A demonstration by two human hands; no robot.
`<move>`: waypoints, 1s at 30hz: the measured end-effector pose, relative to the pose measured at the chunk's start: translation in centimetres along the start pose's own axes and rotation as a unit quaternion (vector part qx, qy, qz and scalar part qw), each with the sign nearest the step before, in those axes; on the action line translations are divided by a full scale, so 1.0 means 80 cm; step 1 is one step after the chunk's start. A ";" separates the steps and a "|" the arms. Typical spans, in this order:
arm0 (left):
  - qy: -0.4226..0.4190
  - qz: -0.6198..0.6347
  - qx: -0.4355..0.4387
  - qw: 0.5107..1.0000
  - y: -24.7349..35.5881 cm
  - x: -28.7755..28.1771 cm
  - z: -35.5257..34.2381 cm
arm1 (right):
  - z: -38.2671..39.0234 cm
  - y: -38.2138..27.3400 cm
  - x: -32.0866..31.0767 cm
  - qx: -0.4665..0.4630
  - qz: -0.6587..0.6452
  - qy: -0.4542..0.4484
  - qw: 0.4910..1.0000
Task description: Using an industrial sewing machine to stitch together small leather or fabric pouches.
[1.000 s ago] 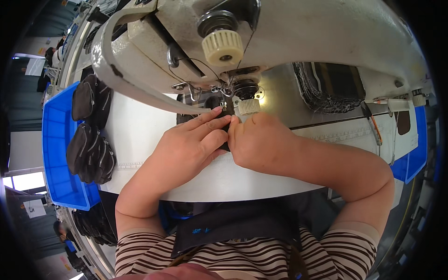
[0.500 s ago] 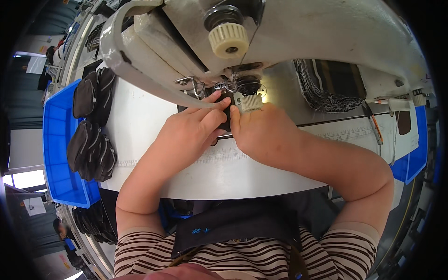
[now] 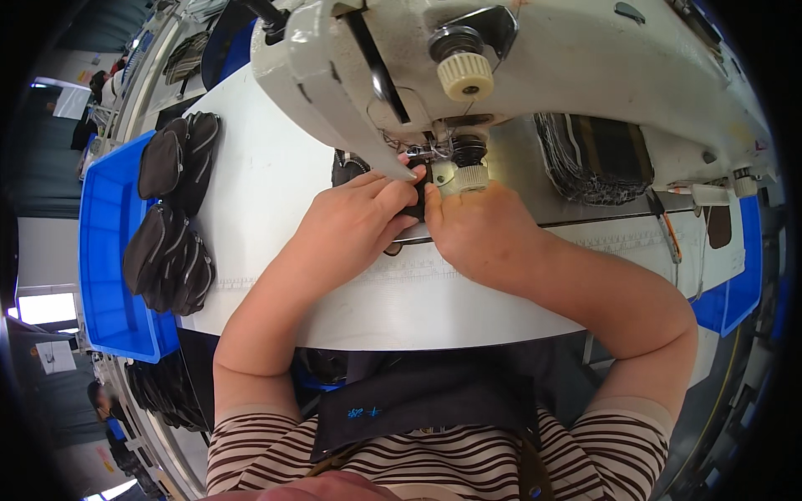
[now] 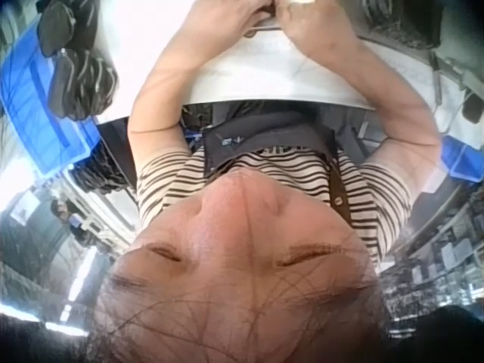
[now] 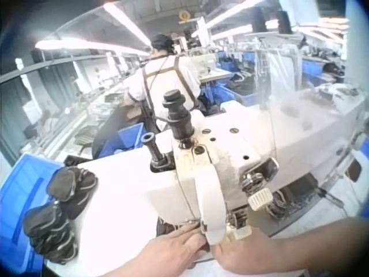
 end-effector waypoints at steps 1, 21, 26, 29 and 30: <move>0.021 0.007 0.004 1.000 0.001 -0.002 0.000 | 0.001 0.002 0.000 0.010 -0.004 0.001 1.000; 0.077 0.317 -0.147 0.934 -0.093 -0.046 0.065 | -0.005 0.015 0.011 0.044 -0.041 0.043 0.997; 0.562 0.173 -0.182 0.788 -0.135 -0.213 0.282 | -0.004 0.012 0.011 0.041 -0.044 0.059 0.996; 0.710 0.085 -0.205 0.668 -0.134 -0.292 0.432 | -0.002 0.020 0.007 0.054 -0.066 0.065 0.994; 0.707 -0.030 -0.231 0.668 -0.121 -0.321 0.481 | -0.002 0.022 0.008 0.060 -0.078 0.065 0.993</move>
Point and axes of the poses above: each hand's wrist, its own z-axis away from the middle knuckle, its own x-axis out of the palm, y = z × x, the point moved 10 cm from there along -z, towards the middle knuckle, and after that the axes turned 5 degrees about -y, right-handed, at the moved point
